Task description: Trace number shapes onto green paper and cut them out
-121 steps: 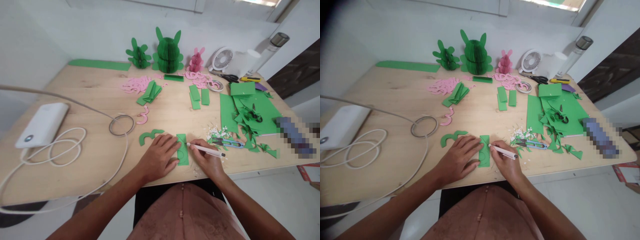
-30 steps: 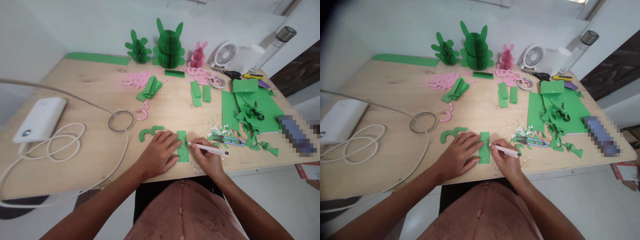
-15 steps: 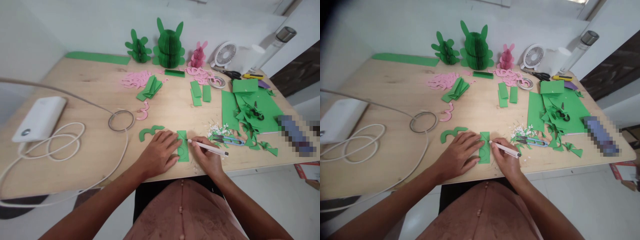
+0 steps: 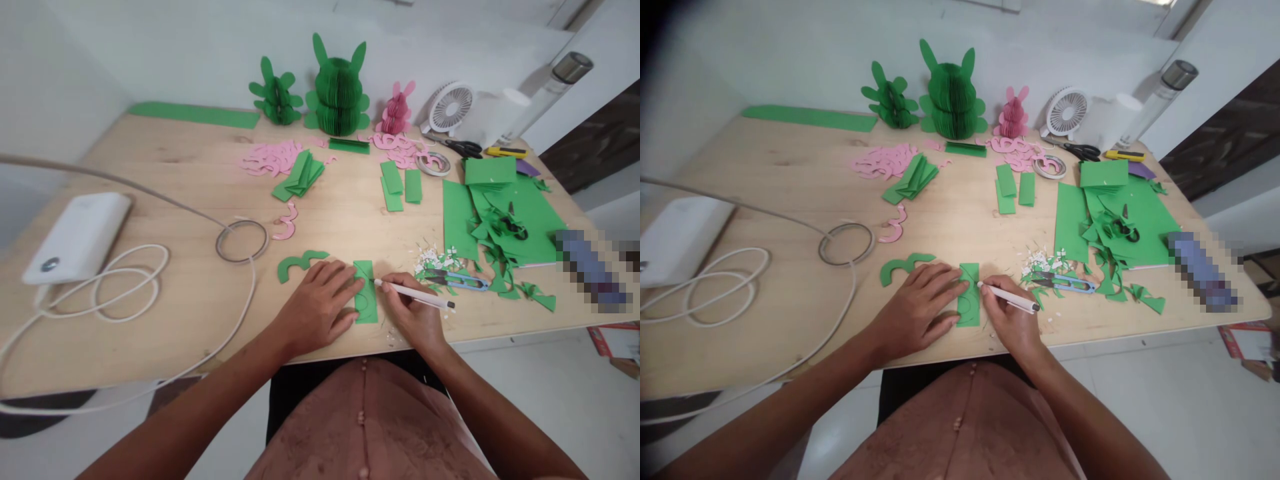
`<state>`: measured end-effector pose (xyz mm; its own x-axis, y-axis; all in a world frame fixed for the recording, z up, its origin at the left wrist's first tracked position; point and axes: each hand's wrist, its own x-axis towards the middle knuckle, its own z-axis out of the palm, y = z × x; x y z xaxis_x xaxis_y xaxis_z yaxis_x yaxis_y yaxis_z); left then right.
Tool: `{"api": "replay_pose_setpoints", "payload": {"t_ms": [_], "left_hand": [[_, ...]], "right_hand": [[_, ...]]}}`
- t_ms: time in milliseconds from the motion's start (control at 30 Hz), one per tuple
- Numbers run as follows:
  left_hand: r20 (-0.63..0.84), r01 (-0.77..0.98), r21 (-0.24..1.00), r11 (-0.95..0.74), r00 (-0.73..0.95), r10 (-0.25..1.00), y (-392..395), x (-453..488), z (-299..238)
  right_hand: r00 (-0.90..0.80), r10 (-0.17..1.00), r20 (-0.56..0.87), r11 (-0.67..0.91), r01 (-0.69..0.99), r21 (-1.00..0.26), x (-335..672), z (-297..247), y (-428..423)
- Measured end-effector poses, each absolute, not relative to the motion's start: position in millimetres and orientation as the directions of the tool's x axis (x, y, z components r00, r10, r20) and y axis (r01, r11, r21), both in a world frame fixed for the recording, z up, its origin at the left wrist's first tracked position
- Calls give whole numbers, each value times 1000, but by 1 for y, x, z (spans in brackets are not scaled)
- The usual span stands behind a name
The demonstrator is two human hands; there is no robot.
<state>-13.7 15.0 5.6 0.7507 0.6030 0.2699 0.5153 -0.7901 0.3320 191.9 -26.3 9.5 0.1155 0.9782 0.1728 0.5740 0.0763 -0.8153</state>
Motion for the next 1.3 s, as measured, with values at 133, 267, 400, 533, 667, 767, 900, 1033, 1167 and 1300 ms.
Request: {"api": "replay_pose_setpoints", "payload": {"t_ms": [133,267,400,533,667,767,900,1033,1167,1300], "left_hand": [[266,515,330,-792,754,601,15,-14,6],[265,515,327,-792,754,601,15,-13,6],[279,512,323,-796,752,597,15,-14,5],[280,511,321,-797,753,596,15,-14,5],[281,512,325,-795,751,598,15,-13,6],[279,514,325,-794,750,599,15,-13,6],[278,516,323,-793,749,601,15,-13,6],[273,515,323,-794,753,599,15,-13,6],[273,515,324,-794,753,599,15,-13,6],[278,511,326,-795,752,597,15,-13,7]], "right_hand": [[125,977,174,77,554,-829,191,11,-26],[121,978,169,76,551,-831,191,11,-26],[116,978,174,83,550,-831,191,9,-26],[134,976,173,74,539,-839,191,7,-26],[137,975,173,75,531,-844,191,8,-27],[130,976,175,80,532,-843,191,8,-27],[126,975,182,85,547,-833,191,7,-27],[127,975,182,85,542,-836,192,7,-27],[137,974,182,85,524,-847,191,7,-27],[136,974,179,82,526,-847,191,8,-28]]}}
